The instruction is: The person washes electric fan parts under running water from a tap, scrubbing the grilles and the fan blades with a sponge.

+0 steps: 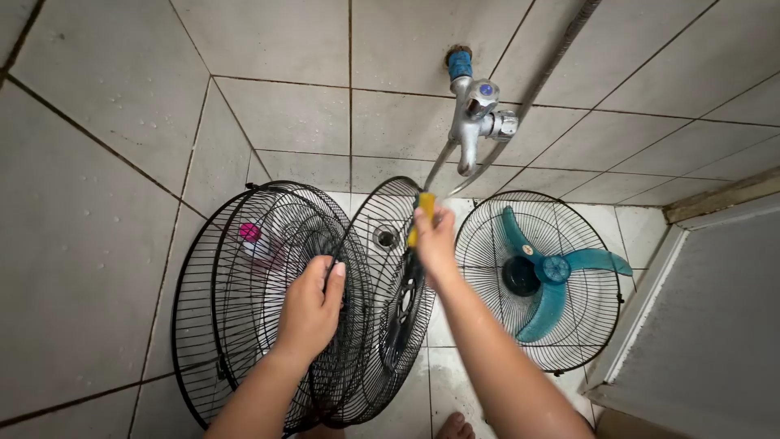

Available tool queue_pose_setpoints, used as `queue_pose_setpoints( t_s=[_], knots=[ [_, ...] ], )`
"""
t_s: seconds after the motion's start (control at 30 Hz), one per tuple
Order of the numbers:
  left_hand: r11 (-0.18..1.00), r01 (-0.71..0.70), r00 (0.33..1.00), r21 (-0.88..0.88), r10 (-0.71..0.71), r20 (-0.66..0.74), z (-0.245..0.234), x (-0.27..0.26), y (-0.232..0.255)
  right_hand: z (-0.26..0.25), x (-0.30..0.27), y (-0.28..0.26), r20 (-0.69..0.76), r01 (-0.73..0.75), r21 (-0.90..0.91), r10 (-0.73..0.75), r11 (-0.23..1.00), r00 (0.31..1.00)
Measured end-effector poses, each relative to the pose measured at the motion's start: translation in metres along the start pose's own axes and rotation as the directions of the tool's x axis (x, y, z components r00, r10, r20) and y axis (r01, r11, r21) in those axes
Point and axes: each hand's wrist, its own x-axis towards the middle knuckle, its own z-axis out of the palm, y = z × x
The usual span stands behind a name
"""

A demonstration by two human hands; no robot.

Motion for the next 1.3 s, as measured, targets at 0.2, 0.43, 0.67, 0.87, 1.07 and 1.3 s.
queue_pose_setpoints(
  t_s=[0.2, 0.43, 0.67, 0.87, 1.07, 1.3],
  knots=[
    [1.0, -0.007, 0.994, -0.011, 0.006, -0.11, 0.006, 0.0, -0.007, 0.004, -0.048, 0.04, -0.014, -0.006, 0.077, 0.007, 0.997, 1.0],
    [0.999, 0.026, 0.996, -0.045, -0.03, -0.082, 0.007, -0.003, 0.0, -0.014, -0.068, 0.03, -0.104, -0.306, 0.26, 0.342, 0.916, 0.934],
    [0.995, 0.063, 0.997, -0.079, -0.066, -0.031, 0.003, -0.001, -0.003, -0.004, -0.061, 0.032, 0.109, -0.346, 0.118, 0.334, 0.931, 0.936],
    [0.918, 0.116, 0.976, -0.379, -0.035, 0.215, 0.003, 0.005, -0.002, -0.021, -0.069, 0.046, 0.086, -0.105, 0.131, 0.094, 0.986, 0.992],
    [0.839, 0.149, 0.987, -0.523, -0.099, 0.123, 0.008, 0.017, 0.012, -0.015, -0.126, 0.056, 0.249, 0.277, -0.012, -0.266, 0.961, 0.931],
    [0.903, 0.164, 0.981, -0.397, -0.193, -0.034, 0.006, 0.014, 0.0, -0.018, -0.068, 0.07, 0.008, 0.17, 0.103, -0.172, 0.98, 0.985]
  ],
)
